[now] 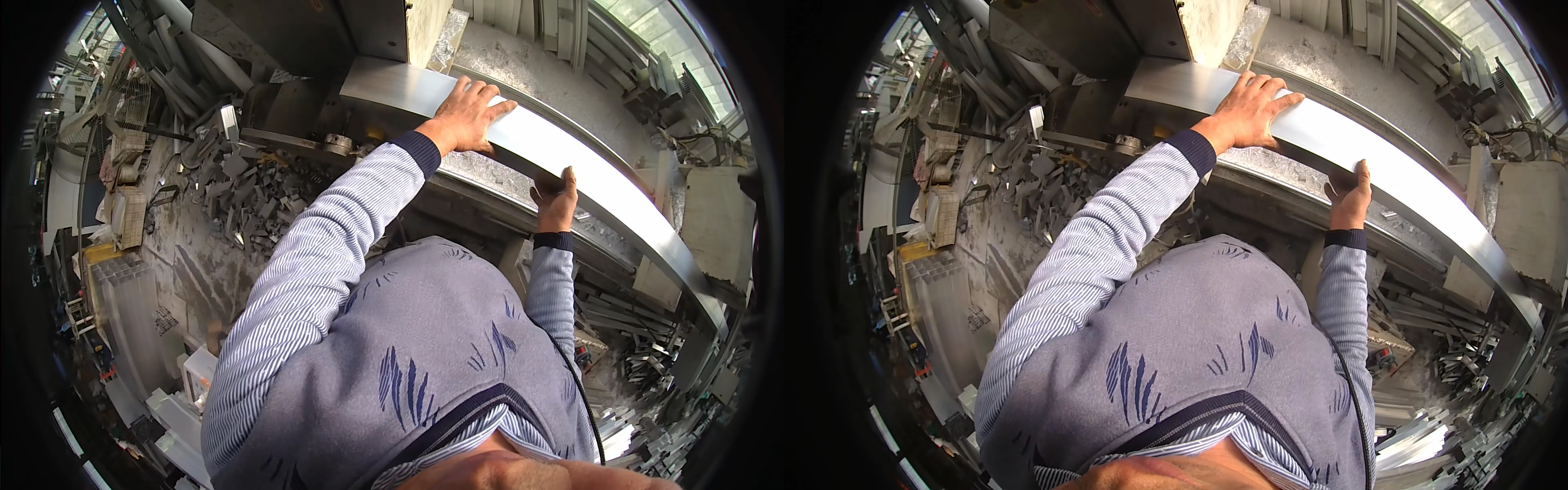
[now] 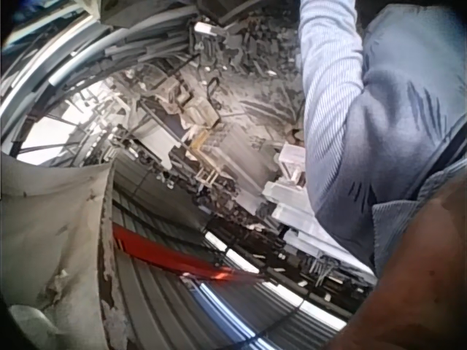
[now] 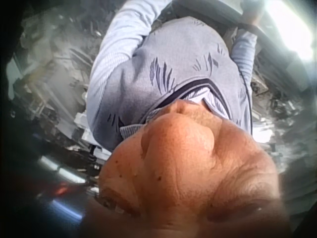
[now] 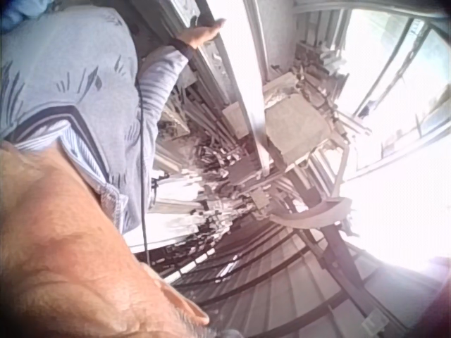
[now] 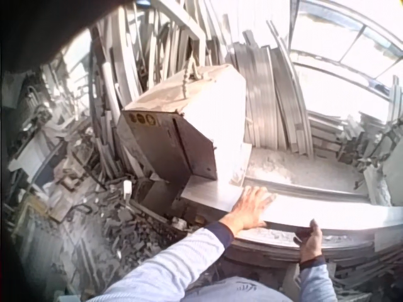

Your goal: The person repeatedly positions long metal profiles into a cutting machine, operates the control panel to cut them, and stacks the cut pieces. The person also briefly handles a transparent sheet and places it aside.

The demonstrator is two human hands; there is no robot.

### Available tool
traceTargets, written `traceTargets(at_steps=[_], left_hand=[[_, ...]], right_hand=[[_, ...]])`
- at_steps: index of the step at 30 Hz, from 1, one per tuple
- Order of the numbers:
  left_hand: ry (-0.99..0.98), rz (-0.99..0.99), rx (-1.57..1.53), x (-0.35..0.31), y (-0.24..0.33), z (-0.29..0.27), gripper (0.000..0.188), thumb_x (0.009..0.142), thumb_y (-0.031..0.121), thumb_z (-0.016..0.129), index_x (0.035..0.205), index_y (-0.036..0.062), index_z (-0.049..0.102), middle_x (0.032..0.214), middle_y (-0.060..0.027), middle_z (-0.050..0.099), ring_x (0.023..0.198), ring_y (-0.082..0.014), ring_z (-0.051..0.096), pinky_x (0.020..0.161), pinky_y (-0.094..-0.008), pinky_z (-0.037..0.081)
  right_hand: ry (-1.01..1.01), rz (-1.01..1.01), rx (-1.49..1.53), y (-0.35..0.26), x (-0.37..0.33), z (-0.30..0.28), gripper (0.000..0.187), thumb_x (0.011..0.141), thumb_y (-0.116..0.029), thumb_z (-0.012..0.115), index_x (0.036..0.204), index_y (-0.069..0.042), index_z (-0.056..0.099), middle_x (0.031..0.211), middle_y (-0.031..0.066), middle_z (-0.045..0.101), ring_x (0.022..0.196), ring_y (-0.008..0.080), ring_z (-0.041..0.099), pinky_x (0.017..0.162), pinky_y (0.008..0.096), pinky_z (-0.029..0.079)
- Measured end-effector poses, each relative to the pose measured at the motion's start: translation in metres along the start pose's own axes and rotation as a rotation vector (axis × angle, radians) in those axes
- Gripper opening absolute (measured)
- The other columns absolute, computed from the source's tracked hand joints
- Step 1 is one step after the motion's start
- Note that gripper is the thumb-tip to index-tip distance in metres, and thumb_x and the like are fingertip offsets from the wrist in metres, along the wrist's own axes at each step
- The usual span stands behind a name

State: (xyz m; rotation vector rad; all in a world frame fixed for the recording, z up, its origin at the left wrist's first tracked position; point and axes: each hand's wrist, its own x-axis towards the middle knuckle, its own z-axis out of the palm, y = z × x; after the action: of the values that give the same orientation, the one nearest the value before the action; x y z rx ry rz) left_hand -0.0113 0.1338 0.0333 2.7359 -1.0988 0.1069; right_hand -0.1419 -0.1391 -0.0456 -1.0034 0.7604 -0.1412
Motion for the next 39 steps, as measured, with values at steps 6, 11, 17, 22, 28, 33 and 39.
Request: traceTargets(at_steps=[6, 11, 17, 22, 28, 33, 39], left_hand=[[0.007, -0.006, 0.035, -0.001, -0.003, 0.002, 0.11, 0.071, 0.07, 0.087, 0.164, 0.0354, 0.039, 0.156, -0.0096, 0.046, 0.15, -0.0326, 0.038, 0.131, -0.0579, 0.017], [0.076, 0.029, -0.031, -0.002, -0.001, 0.002, 0.103, 0.073, 0.054, 0.091, 0.161, 0.0311, 0.043, 0.154, -0.0112, 0.045, 0.148, -0.0338, 0.038, 0.129, -0.0544, 0.02], [0.107, 0.097, 0.02, 0.008, 0.013, -0.005, 0.109, 0.062, 0.039, 0.098, 0.158, 0.0239, 0.049, 0.151, -0.0118, 0.051, 0.141, -0.0343, 0.045, 0.124, -0.0517, 0.028], [0.109, 0.113, 0.009, 0.007, 0.014, -0.003, 0.111, 0.062, 0.035, 0.098, 0.16, 0.0218, 0.047, 0.152, -0.0133, 0.051, 0.141, -0.0346, 0.046, 0.122, -0.0514, 0.031], [0.137, 0.102, 0.02, 0.01, 0.022, -0.003, 0.107, 0.062, 0.038, 0.097, 0.156, 0.0194, 0.05, 0.15, -0.0148, 0.052, 0.139, -0.0374, 0.048, 0.12, -0.0515, 0.034], [0.136, 0.107, 0.015, 0.016, 0.032, -0.007, 0.111, 0.059, 0.035, 0.096, 0.158, 0.0171, 0.05, 0.15, -0.0169, 0.054, 0.137, -0.0408, 0.049, 0.119, -0.0521, 0.035], [0.11, 0.125, 0.013, 0.025, 0.033, -0.003, 0.106, 0.059, 0.036, 0.095, 0.153, 0.0131, 0.051, 0.147, -0.0183, 0.055, 0.135, -0.042, 0.05, 0.117, -0.0532, 0.037]], right_hand=[[-0.08, 0.031, 0.069, -0.005, 0.005, -0.006, 0.047, 0.095, -0.055, 0.076, 0.121, -0.017, 0.065, 0.106, 0.0094, 0.07, 0.104, 0.0306, 0.068, 0.091, 0.0508, 0.051], [-0.109, 0.036, 0.228, 0.007, -0.013, -0.032, 0.051, 0.093, -0.046, 0.081, 0.126, -0.015, 0.056, 0.117, 0.0136, 0.058, 0.109, 0.0376, 0.067, 0.088, 0.0508, 0.059], [0.223, -0.074, 0.322, 0.012, -0.053, -0.103, 0.104, 0.09, -0.043, 0.083, 0.161, -0.005, 0.016, 0.155, 0.0298, 0.036, 0.127, 0.0442, 0.058, 0.106, 0.058, 0.051], [0.401, -0.128, 0.393, -0.023, -0.056, -0.184, 0.114, 0.093, -0.042, 0.077, 0.169, -0.01, -0.003, 0.166, 0.0319, 0.028, 0.143, 0.0501, 0.047, 0.118, 0.0595, 0.043], [0.479, -0.208, 0.388, -0.094, -0.013, -0.246, 0.104, 0.089, -0.052, 0.077, 0.167, -0.012, 0.021, 0.168, 0.0288, 0.022, 0.144, 0.0482, 0.039, 0.119, 0.0602, 0.035], [0.543, -0.177, 0.352, -0.152, 0.048, -0.247, 0.101, 0.089, -0.056, 0.075, 0.164, -0.004, 0.03, 0.162, 0.0215, 0.035, 0.143, 0.0395, 0.041, 0.115, 0.0543, 0.036], [0.55, -0.287, 0.288, -0.162, 0.108, -0.22, 0.081, 0.102, -0.055, 0.061, 0.158, 0.002, 0.047, 0.164, 0.0217, 0.045, 0.149, 0.0338, 0.043, 0.127, 0.0413, 0.028]])
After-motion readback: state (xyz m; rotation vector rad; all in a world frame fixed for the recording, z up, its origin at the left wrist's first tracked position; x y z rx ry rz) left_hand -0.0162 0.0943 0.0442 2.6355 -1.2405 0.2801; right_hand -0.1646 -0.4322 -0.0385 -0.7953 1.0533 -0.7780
